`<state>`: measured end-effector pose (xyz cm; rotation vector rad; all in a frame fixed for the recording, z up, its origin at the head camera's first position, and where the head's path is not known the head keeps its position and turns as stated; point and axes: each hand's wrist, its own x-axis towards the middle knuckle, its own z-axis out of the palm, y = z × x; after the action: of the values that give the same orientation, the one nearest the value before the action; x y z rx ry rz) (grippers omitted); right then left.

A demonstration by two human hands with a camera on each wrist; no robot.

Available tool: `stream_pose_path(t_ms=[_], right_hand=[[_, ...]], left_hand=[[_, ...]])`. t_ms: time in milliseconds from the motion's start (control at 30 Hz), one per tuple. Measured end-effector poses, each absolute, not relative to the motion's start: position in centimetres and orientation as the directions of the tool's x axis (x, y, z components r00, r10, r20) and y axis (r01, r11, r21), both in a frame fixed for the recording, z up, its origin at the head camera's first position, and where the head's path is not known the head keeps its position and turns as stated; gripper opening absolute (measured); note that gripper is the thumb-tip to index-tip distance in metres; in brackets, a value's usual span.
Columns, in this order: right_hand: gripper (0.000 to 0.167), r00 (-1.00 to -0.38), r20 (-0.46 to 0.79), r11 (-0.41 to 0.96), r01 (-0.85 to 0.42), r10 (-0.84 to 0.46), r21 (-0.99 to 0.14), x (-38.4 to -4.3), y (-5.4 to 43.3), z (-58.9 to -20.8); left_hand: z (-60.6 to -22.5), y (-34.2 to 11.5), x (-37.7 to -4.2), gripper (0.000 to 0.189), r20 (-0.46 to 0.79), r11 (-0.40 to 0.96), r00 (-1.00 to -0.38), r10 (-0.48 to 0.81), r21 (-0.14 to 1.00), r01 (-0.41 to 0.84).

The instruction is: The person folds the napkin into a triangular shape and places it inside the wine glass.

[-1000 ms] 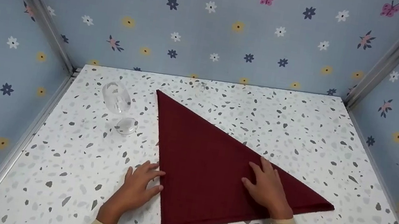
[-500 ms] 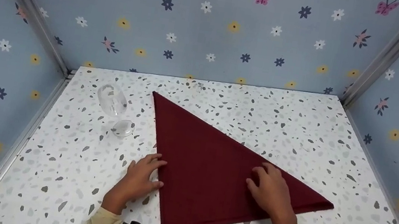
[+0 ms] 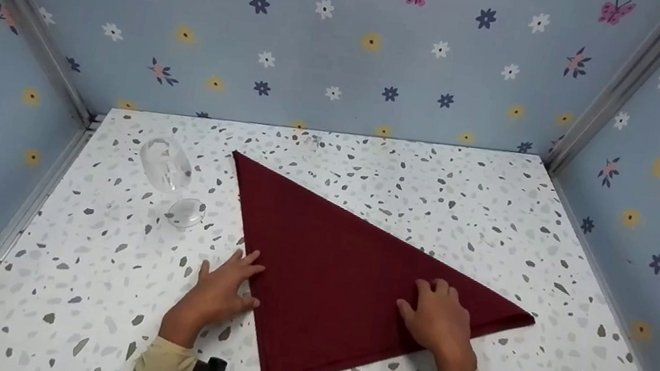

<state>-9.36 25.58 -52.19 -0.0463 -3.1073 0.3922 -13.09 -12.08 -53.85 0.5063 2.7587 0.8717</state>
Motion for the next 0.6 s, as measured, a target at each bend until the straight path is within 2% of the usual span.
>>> stream_pose_path(t_ms=[167,333,467,600], right_hand=[[0.052,-0.999,0.038,0.959,-0.001,0.01,-0.283,-10.2,27.0,-53.3],[0.053,-0.998,0.063,0.928,-0.026,-0.003,-0.373,-11.7,28.6,-54.4],[0.053,-0.999,0.044,0.887,-0.024,-0.004,-0.461,-12.5,29.8,-55.2],[0.054,-1.0,0.009,0.87,-0.002,0.003,-0.494,-12.3,30.7,-55.2]], left_hand=[[-54.1,-11.2,-12.9,0.058,-0.034,0.787,-0.928,0.37,0.543,0.294],[-54.4,-10.3,-13.3,0.056,0.031,0.787,-0.937,0.348,0.533,0.311],[-54.9,-9.7,-13.4,0.055,0.058,0.786,-0.941,0.335,0.534,0.312],[-55.5,-9.1,-13.4,0.054,0.085,0.767,-0.931,0.356,0.542,0.343]])
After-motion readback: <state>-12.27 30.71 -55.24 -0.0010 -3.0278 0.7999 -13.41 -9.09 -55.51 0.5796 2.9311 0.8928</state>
